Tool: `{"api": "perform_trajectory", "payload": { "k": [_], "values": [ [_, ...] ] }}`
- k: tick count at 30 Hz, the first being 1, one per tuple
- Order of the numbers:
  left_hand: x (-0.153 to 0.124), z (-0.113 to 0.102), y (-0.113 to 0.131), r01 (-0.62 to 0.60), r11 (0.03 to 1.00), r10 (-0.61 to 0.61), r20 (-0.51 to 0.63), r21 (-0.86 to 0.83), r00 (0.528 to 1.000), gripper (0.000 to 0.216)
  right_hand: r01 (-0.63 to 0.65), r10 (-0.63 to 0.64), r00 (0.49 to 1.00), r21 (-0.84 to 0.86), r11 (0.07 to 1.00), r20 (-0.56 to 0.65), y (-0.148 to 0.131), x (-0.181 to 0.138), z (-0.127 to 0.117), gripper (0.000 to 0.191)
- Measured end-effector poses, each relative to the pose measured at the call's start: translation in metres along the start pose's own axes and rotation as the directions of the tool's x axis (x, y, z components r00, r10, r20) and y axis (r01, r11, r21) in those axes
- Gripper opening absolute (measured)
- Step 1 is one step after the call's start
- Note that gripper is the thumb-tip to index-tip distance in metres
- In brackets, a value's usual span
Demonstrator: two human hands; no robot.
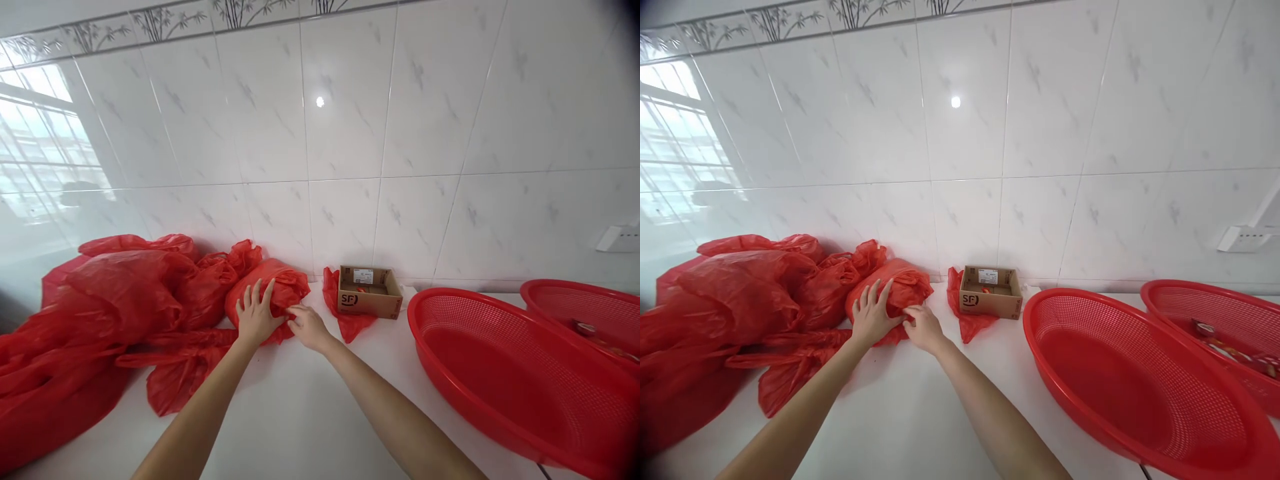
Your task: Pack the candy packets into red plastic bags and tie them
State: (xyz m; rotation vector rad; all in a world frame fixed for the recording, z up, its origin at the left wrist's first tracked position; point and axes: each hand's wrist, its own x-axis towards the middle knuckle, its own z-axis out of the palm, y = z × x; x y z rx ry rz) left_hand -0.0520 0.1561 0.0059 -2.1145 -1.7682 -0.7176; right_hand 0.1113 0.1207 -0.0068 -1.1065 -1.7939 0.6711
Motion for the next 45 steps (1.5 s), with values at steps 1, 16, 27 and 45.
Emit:
{"api": "perform_trajectory", "payload": {
  "k": [1,16,27,45],
  "values": [
    [0.004,0.003,-0.001,-0.022,1.0,0.022,0.028,-0.001,0.999,0.088,0.002,-0.003,1.0,0.046,0.999,0.011,-0.003,-0.008,0.002,0.038],
    [0.005,0.025,0.007,-0.114,0.991,0.115,0.008,-0.065,0.993,0.074,-0.125,0.287,0.958,0.917,0.38,0.011,0.008,-0.105,-0.076,0.039],
    [0.003,0.025,0.01,-0.059,0.994,0.062,0.032,-0.094,0.998,0.047,-0.232,0.497,0.846,0.707,0.667,-0.191,0.033,-0.092,-0.089,0.052],
    [0.004,0.034,0.011,0.053,0.999,-0.053,-0.002,-0.005,0.999,0.051,-0.127,0.41,0.842,0.61,0.782,-0.351,-0.017,-0.116,-0.064,0.042]
  ]
}}
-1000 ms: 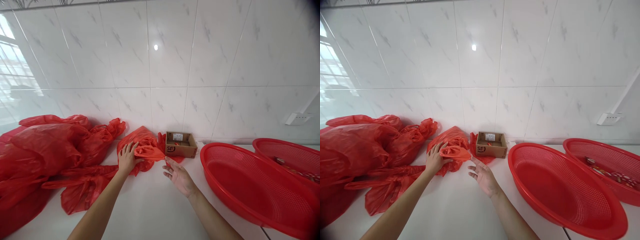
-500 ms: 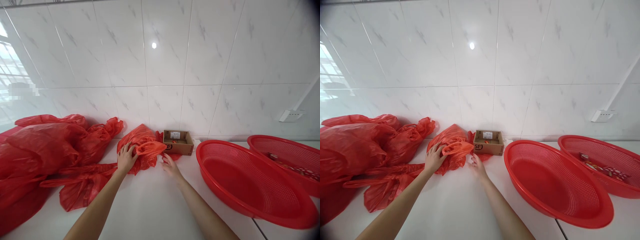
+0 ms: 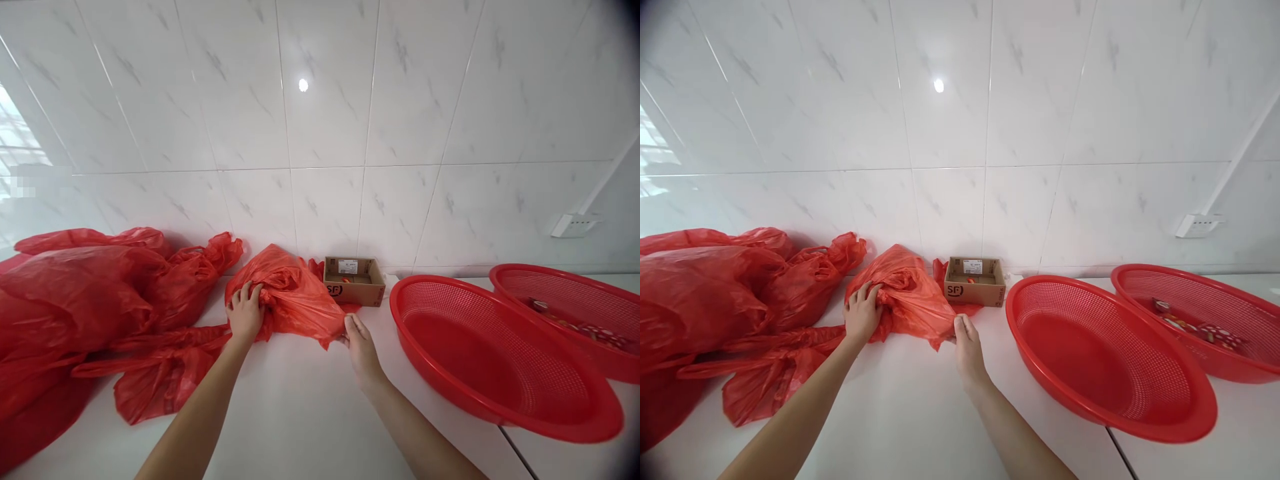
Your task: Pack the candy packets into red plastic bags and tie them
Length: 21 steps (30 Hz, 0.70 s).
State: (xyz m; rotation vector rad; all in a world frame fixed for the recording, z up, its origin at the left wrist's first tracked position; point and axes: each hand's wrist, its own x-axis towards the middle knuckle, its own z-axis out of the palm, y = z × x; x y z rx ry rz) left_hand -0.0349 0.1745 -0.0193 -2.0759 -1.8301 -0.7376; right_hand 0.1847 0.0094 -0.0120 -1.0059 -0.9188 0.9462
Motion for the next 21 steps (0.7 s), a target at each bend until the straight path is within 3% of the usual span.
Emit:
{"api": "perform_trajectory", "payload": {
  "k": [4,9,14,16,18,19,21],
  "values": [
    [-0.002,0.004,0.009,-0.012,1.0,0.012,0.015,0.003,1.0,0.058,-0.051,0.042,0.987,-0.053,0.997,-0.154,-0.011,-0.04,-0.013,0.039],
    [0.002,0.004,0.007,0.037,0.999,-0.037,0.016,0.004,0.999,0.059,-0.072,0.056,0.935,-0.035,0.997,-0.351,-0.014,-0.081,-0.029,0.036],
    [-0.004,-0.023,0.015,0.01,1.0,-0.01,0.04,0.006,0.999,0.074,0.02,-0.061,0.992,-0.338,0.941,-0.109,-0.014,-0.103,-0.061,0.033],
    [-0.019,-0.041,0.029,-0.08,0.997,0.08,0.012,-0.013,0.997,0.076,0.016,-0.044,0.997,-0.419,0.908,-0.056,-0.01,-0.109,-0.076,0.031],
    [-0.041,-0.058,0.048,-0.249,0.965,0.25,0.012,-0.083,0.968,0.066,0.004,-0.017,1.0,-0.464,0.886,-0.023,-0.006,-0.116,-0.088,0.028],
    [-0.053,-0.064,0.058,-0.352,0.925,0.362,0.047,-0.144,0.931,0.06,0.006,-0.008,1.0,-0.481,0.877,-0.002,-0.004,-0.121,-0.092,0.027],
    [-0.076,-0.071,0.076,-0.507,0.814,0.564,0.175,-0.284,0.807,0.056,0.017,0.017,0.998,-0.529,0.848,0.06,-0.006,-0.133,-0.096,0.022]
  ]
}}
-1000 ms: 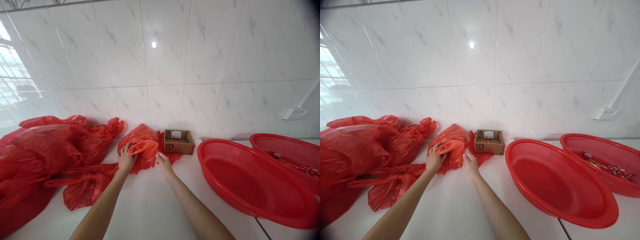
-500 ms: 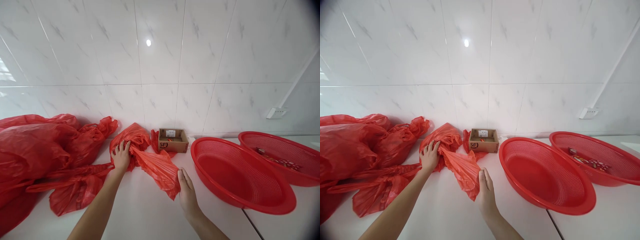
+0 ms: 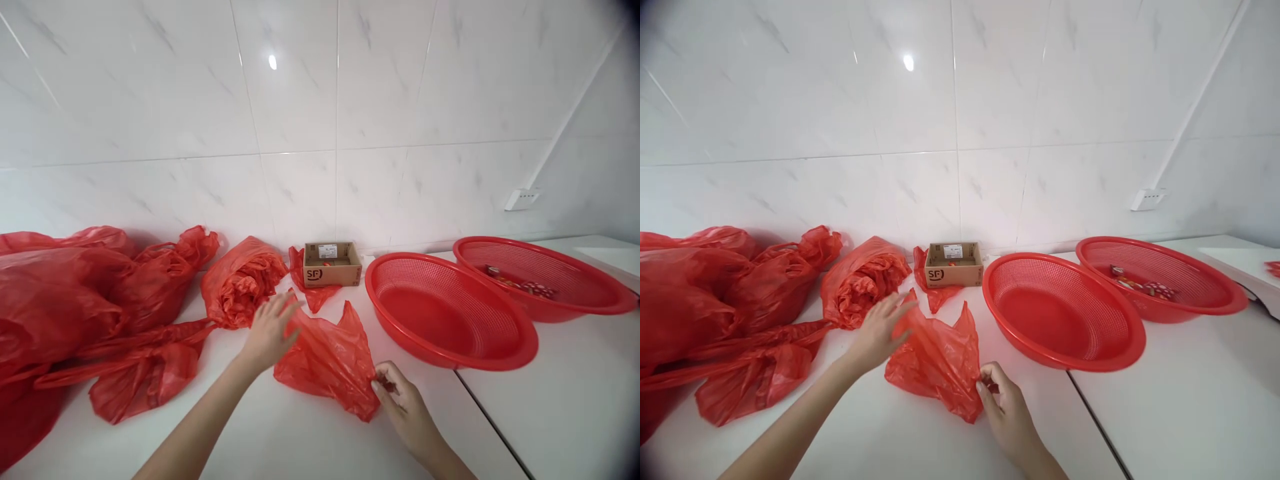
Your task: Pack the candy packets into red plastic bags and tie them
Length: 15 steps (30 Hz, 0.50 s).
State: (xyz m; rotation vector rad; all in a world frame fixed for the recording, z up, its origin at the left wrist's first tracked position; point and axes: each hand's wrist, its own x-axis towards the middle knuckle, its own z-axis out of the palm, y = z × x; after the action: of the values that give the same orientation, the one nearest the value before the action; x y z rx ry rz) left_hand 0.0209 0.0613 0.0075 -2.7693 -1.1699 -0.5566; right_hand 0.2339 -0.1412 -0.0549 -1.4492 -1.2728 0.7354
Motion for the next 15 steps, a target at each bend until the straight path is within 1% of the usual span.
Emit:
{"api": "perform_trajectory", "payload": {
  "k": [1,2,3,4,5,6,7,8,9,11,12,13,14,15],
  "values": [
    [-0.004,0.004,0.011,-0.069,0.997,0.073,0.101,-0.048,0.992,0.057,0.014,-0.013,0.999,-0.041,0.999,0.04,-0.003,-0.006,-0.003,0.019],
    [-0.008,0.009,0.02,-0.102,0.992,0.114,0.187,-0.075,0.976,0.059,0.042,-0.036,0.996,-0.088,0.995,0.077,-0.008,-0.012,-0.008,0.016],
    [-0.012,0.014,0.027,-0.107,0.991,0.123,0.252,-0.078,0.96,0.058,0.082,-0.069,0.993,-0.137,0.987,0.098,-0.014,-0.016,-0.017,0.013],
    [-0.015,0.018,0.031,-0.1,0.993,0.114,0.294,-0.063,0.949,0.052,0.129,-0.113,0.989,-0.188,0.974,0.095,-0.022,-0.019,-0.029,0.013],
    [-0.019,0.022,0.034,-0.087,0.995,0.096,0.311,-0.042,0.945,0.044,0.173,-0.163,0.985,-0.242,0.955,0.061,-0.03,-0.019,-0.045,0.015],
    [-0.022,0.024,0.035,-0.073,0.997,0.077,0.305,-0.025,0.949,0.036,0.206,-0.218,0.976,-0.302,0.931,-0.006,-0.037,-0.016,-0.066,0.016],
    [-0.025,0.026,0.035,-0.059,0.998,0.062,0.284,-0.02,0.957,0.031,0.214,-0.268,0.958,-0.37,0.904,-0.102,-0.044,-0.011,-0.092,0.017],
    [-0.028,0.027,0.034,-0.046,0.999,0.052,0.255,-0.029,0.966,0.029,0.194,-0.31,0.928,-0.44,0.877,-0.208,-0.048,-0.004,-0.121,0.017],
    [-0.031,0.027,0.032,-0.032,0.998,0.042,0.222,-0.047,0.974,0.028,0.157,-0.352,0.88,-0.505,0.849,-0.32,-0.05,0.005,-0.152,0.018],
    [-0.04,0.028,0.028,0.006,0.995,0.01,0.166,-0.097,0.986,0.028,0.007,-0.375,0.775,-0.587,0.81,-0.509,-0.044,0.026,-0.217,0.022],
    [-0.045,0.028,0.026,0.028,0.992,-0.01,0.143,-0.126,0.99,0.028,-0.09,-0.349,0.754,-0.614,0.784,-0.557,-0.036,0.037,-0.247,0.024],
    [-0.051,0.029,0.023,0.053,0.986,-0.035,0.117,-0.156,0.993,0.029,-0.197,-0.291,0.766,-0.64,0.743,-0.573,-0.025,0.046,-0.273,0.025],
    [-0.058,0.031,0.019,0.08,0.979,-0.065,0.086,-0.187,0.994,0.029,-0.307,-0.223,0.787,-0.678,0.668,-0.576,-0.012,0.054,-0.295,0.028],
    [-0.066,0.033,0.015,0.111,0.97,-0.103,0.048,-0.218,0.994,0.029,-0.407,-0.157,0.81,-0.733,0.545,-0.566,0.002,0.061,-0.312,0.034]
  ]
}}
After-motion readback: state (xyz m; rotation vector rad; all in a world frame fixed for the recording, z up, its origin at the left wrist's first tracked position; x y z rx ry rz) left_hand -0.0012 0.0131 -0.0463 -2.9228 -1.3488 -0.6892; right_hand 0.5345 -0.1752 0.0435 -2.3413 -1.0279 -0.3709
